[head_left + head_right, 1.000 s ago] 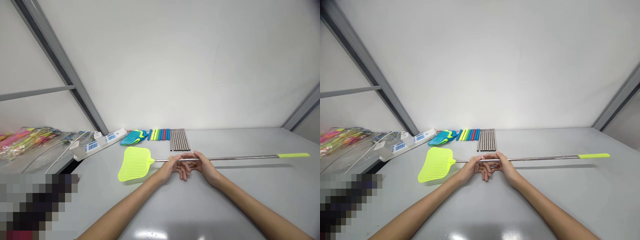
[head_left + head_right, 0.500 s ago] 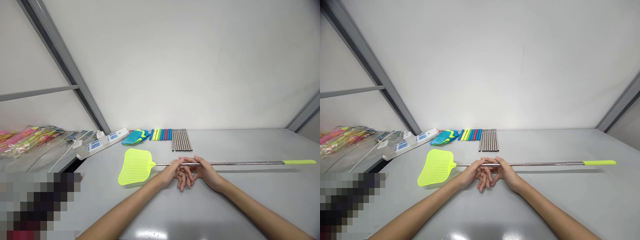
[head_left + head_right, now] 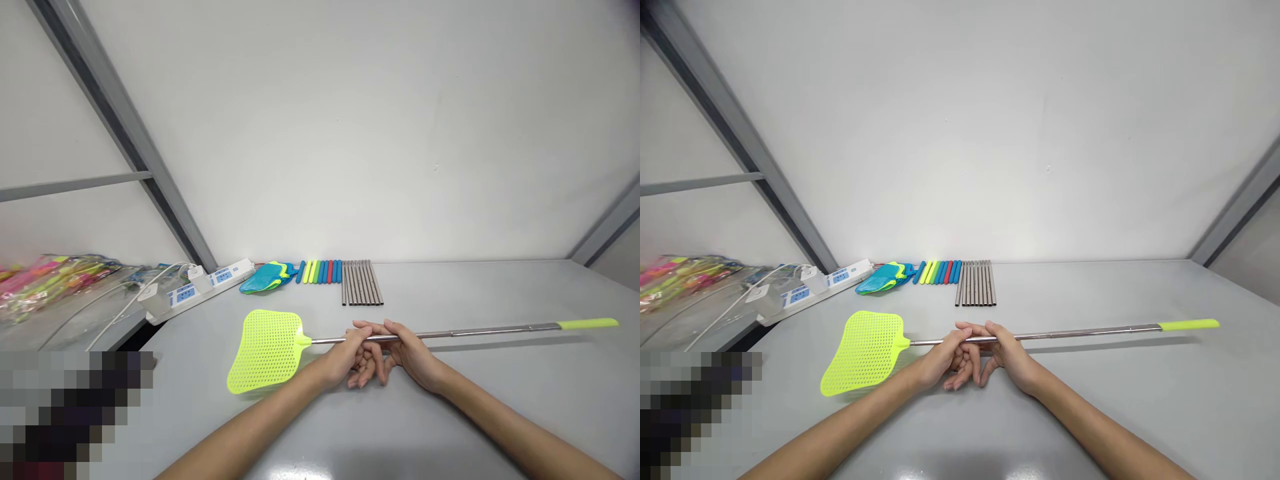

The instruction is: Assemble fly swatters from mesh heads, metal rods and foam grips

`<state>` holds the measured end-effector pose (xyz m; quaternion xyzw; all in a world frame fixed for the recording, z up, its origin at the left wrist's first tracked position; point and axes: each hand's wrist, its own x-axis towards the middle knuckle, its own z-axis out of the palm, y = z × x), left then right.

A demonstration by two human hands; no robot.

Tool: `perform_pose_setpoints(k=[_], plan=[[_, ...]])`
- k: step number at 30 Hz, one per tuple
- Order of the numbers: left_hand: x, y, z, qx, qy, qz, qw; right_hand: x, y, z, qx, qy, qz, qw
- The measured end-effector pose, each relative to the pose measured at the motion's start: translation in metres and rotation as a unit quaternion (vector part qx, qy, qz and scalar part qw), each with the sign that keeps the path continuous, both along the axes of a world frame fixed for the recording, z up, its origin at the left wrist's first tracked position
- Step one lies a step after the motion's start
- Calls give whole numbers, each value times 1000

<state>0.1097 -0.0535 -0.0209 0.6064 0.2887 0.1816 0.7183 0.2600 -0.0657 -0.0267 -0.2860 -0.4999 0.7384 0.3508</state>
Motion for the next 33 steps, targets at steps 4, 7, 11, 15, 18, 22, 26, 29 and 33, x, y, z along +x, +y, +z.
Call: perform_pose_setpoints(k=[4,7,11,15,18,22,26,29,33], plan=[[2,-4,-1,-5,3,2,1000,0,-2,-1,3,-12,1,1000],[3,-8,-2,5,6,8,1000,0,-2,1,-2,-6,10,1000],[4,-8,-2,26,-7,29,999,-1,-1,3,-22,-11,17,1000],[5,-1,-5,-8,-20,22,1000,-3,1,4,-27,-17,11,999],[5,5,-7,-30,-28,15,999,-3,3,3,-19,-19,14,1000],[6,5,-7,-45,-33,26,998,-1,6,0,-10,-18,11,1000],[9,4,-10,-45,-46,44,997,-1,8,-1,-9,-9,21,1000],[11,6,-14,-5,-28,77,997,-2,9,0,1,-27,-5,1000],[9,6,-11,216,78,230,946,-3,13,-4,35,-43,-155,986]])
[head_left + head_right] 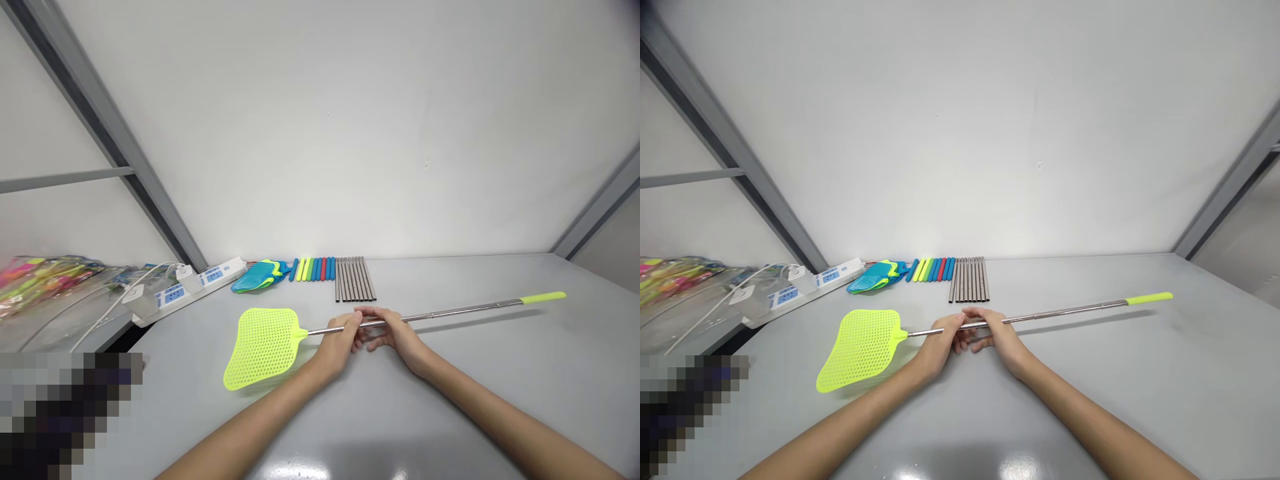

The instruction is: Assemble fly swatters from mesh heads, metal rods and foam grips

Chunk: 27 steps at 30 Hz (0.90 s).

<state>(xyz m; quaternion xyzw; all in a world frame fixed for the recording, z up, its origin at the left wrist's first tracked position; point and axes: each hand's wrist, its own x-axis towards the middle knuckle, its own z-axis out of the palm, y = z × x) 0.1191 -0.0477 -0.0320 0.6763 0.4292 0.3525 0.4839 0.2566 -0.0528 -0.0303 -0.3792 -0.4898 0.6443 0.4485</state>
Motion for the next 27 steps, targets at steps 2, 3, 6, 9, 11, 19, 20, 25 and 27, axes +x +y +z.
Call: perform_pose_setpoints(k=[2,3,6,9,11,19,20,25,27], plan=[[-1,0,2,115,68,109,985,0,3,-3,3,-3,-100,995],[-2,0,2,150,98,154,972,0,4,-4,-4,-3,-137,991],[-2,1,-1,171,184,216,943,1,6,-3,-39,4,-168,985],[-1,4,-6,166,247,190,935,2,6,1,-59,30,-135,989],[-2,5,-8,172,270,167,932,2,6,3,-61,44,-124,989],[-3,4,-9,174,288,159,928,3,9,-6,-43,48,-119,991],[-3,4,-8,171,289,158,929,4,9,-7,-41,46,-118,991],[-2,3,-6,157,294,157,930,3,7,-7,-40,32,-132,990],[-2,3,-6,162,291,160,929,2,5,-6,-39,27,-139,989]])
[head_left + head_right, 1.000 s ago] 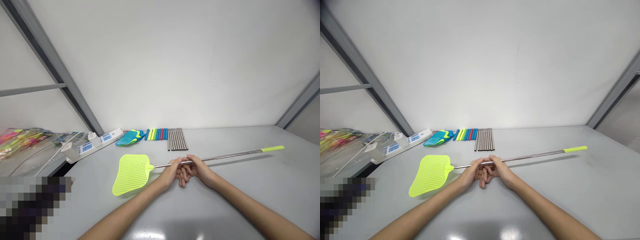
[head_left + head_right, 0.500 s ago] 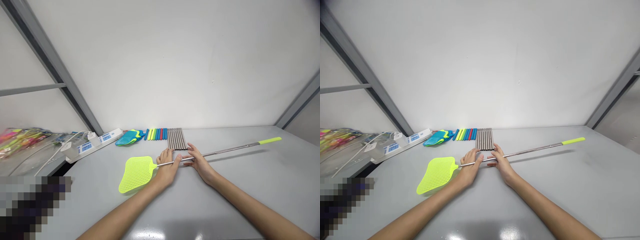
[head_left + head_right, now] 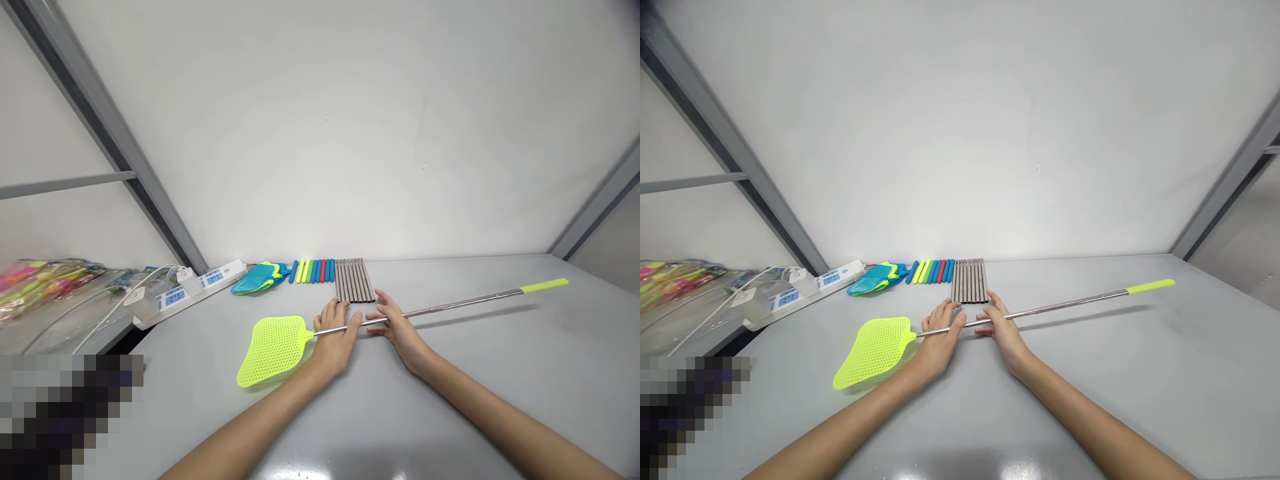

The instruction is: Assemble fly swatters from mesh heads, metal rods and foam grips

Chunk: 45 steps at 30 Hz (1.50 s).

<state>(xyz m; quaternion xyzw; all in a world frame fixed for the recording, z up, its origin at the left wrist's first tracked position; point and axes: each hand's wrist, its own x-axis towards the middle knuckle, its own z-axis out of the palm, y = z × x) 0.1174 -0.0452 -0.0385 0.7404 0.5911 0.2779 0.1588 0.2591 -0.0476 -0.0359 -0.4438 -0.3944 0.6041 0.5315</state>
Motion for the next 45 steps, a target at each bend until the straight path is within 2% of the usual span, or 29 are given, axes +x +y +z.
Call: perform_pose_setpoints(k=[8,10,14,21,29,34,36,38,41,45], plan=[[0,-3,3,22,-49,-8,999,-2,-3,3,17,-27,-35,999],[1,-7,8,43,-86,-33,995,-3,-5,7,28,-26,-33,999],[3,-14,17,70,-165,-116,977,-5,-9,13,51,-12,20,998],[3,-11,21,41,-253,-145,955,-2,-6,10,30,7,23,999],[-1,2,14,-38,-369,-120,921,-3,-5,12,44,-36,27,998],[-7,8,6,-27,-444,-59,893,3,-3,13,11,-33,-2,999],[-9,8,6,-26,-454,-70,888,4,-1,14,3,-23,-10,1000],[-10,6,6,-36,-441,-109,890,5,-1,14,-2,-5,-3,1000],[-10,1,9,-52,-391,-150,906,6,-1,14,2,24,16,1000],[-8,-7,12,-49,-326,-151,932,6,-3,15,29,36,33,998]])
